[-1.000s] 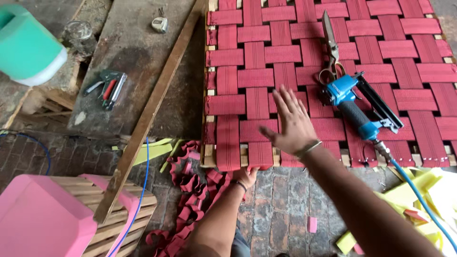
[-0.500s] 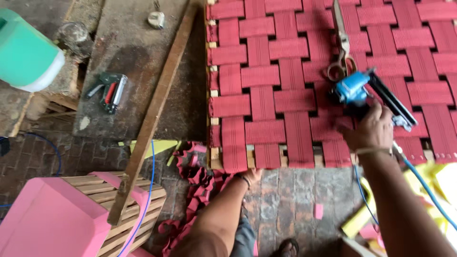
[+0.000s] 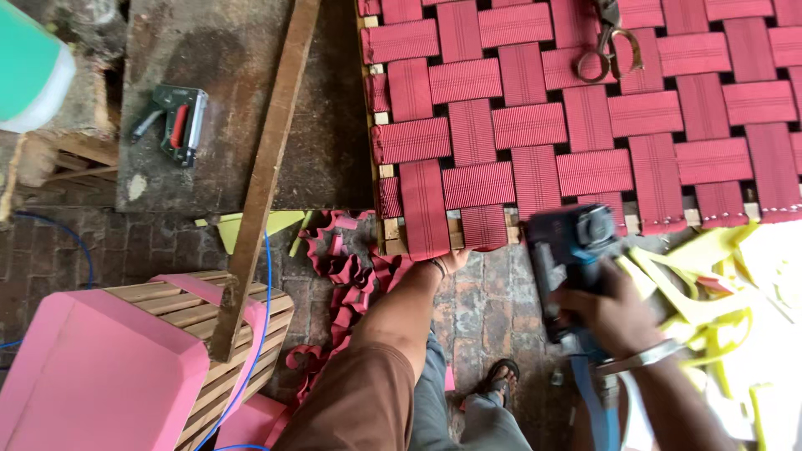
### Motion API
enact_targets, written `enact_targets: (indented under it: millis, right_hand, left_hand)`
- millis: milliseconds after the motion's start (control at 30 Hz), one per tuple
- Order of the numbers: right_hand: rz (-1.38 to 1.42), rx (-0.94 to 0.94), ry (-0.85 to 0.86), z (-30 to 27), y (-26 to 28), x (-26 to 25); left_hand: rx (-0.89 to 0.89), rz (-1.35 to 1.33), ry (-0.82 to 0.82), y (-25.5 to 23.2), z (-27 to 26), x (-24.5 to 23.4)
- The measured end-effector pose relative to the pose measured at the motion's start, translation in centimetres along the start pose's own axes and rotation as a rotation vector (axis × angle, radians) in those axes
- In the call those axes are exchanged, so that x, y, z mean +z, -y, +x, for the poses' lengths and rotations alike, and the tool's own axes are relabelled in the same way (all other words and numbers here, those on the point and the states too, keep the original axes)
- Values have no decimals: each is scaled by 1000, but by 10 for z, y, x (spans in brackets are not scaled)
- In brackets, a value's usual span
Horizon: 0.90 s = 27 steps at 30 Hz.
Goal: The person weaves red straps into a wooden frame using a staple gun to secure them. They repeatedly pull, align, and staple the straps, creating a woven pattern on the frame.
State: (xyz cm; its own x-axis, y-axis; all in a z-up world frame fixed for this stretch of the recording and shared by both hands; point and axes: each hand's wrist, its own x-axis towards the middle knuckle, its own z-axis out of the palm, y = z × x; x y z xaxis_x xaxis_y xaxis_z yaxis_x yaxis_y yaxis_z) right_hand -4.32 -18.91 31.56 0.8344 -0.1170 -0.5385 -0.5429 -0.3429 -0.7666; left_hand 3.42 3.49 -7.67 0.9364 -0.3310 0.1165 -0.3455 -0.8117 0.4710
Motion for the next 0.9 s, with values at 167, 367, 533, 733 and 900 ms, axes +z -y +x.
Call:
enact_targets:
  millis: [167,367,533,733,900]
  right_hand:
    - [-80,116,-26,-7,2,36]
    - [-159,130,-23,-13,15,39]
    - [-213,161,-43,-20,23,48]
    - [-364,119,-65,-28,20,67]
    - [-245,129,-34,-28,30,74]
  left_hand:
    - [-8,18,-69,-8,1,-1]
    - [-15,87,-62,-15,2,-4]
    - [-13,81,5,-17,0,-5]
    - [21,-123,-175,-24,0,6]
    - [32,-154,-117,-25,6,4]
